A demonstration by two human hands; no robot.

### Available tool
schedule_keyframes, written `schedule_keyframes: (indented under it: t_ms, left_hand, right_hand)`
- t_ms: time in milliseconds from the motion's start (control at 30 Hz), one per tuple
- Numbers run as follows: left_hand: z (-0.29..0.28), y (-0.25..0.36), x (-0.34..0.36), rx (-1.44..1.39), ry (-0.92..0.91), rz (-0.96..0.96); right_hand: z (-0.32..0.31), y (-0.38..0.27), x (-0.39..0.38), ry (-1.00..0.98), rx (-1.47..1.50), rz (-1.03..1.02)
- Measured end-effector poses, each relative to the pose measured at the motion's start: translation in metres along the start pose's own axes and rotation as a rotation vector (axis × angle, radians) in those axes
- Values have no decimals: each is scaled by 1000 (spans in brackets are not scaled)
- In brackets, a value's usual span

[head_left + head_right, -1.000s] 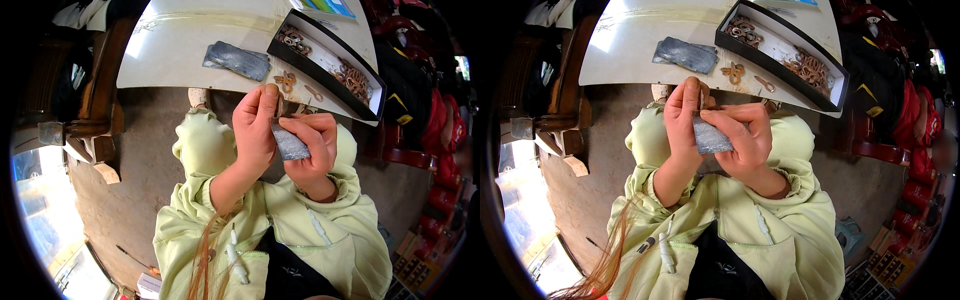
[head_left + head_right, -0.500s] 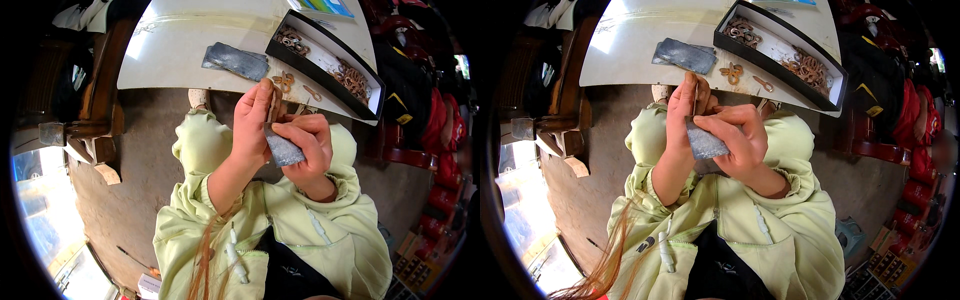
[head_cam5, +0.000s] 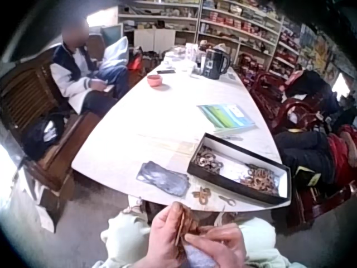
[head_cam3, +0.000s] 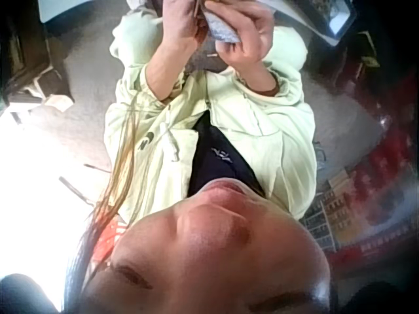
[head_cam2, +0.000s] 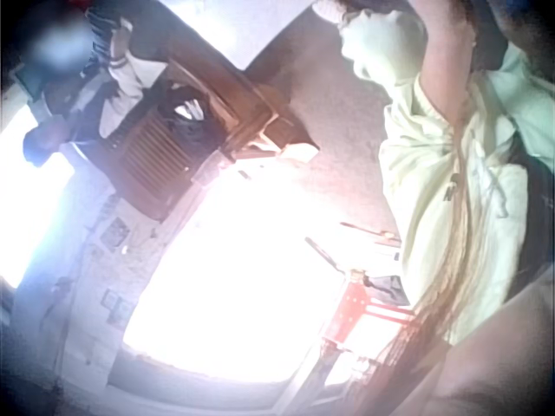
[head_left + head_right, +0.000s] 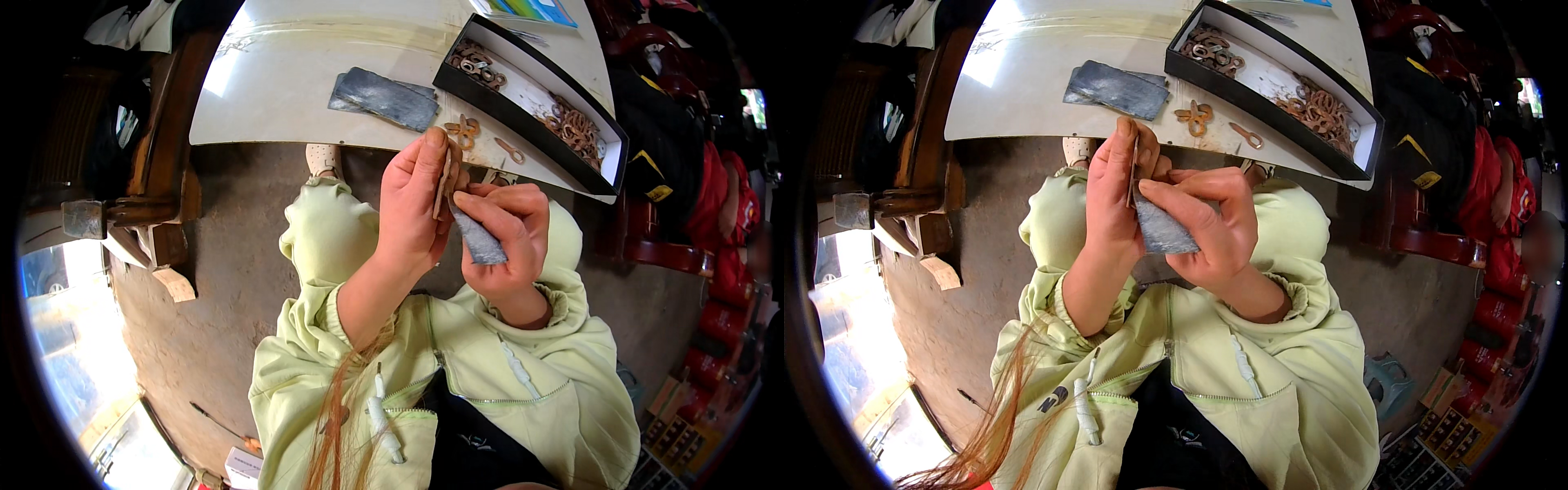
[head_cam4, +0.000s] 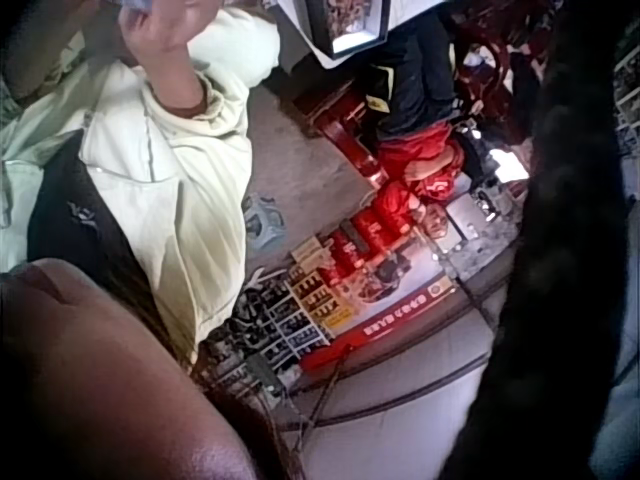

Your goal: The person sits at a table and uses a sanding block to smooth the edges of small wooden keychains. They handle the items one by one, rotating them to sand different sides, and place the finished pieces into a black box on the table.

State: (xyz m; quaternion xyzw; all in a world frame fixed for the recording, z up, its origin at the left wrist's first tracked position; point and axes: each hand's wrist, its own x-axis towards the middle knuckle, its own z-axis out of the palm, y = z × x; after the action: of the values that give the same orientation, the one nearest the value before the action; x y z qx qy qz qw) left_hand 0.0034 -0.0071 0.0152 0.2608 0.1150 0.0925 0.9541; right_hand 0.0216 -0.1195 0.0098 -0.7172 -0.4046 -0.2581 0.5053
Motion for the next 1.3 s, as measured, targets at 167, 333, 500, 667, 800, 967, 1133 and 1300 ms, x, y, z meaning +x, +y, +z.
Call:
schedule_keyframes:
  t_ms: [167,333,500,667,800,967,1133,1300]
  left_hand:
    - [2,6,-3,11,21,-28]
    - [0,8,-1,17,107,-49]
    - [8,7,-3,91,182,-24]
    - [2,7,-2,47,118,-25]
    - [13,8,-3,58,155,-36]
    - [7,5,-3,82,133,-39]
    - [3,0,-1,13,101,-11]
    - [5,0,-2,49,87,6]
  right_hand:
    - [-2,-10,8,-6,151,297]
    - [-3,-11,5,23,837,888]
    - [-1,-3,-1,51,940,981]
    - [-2,-4,2,72,975,1005]
    - [-3,-6,-1,27,774,892]
    - [-2,-7,-2,7,383,608]
    - [-1,-7,4,-3,134,332]
    - [-3,-7,3,-77,21,184]
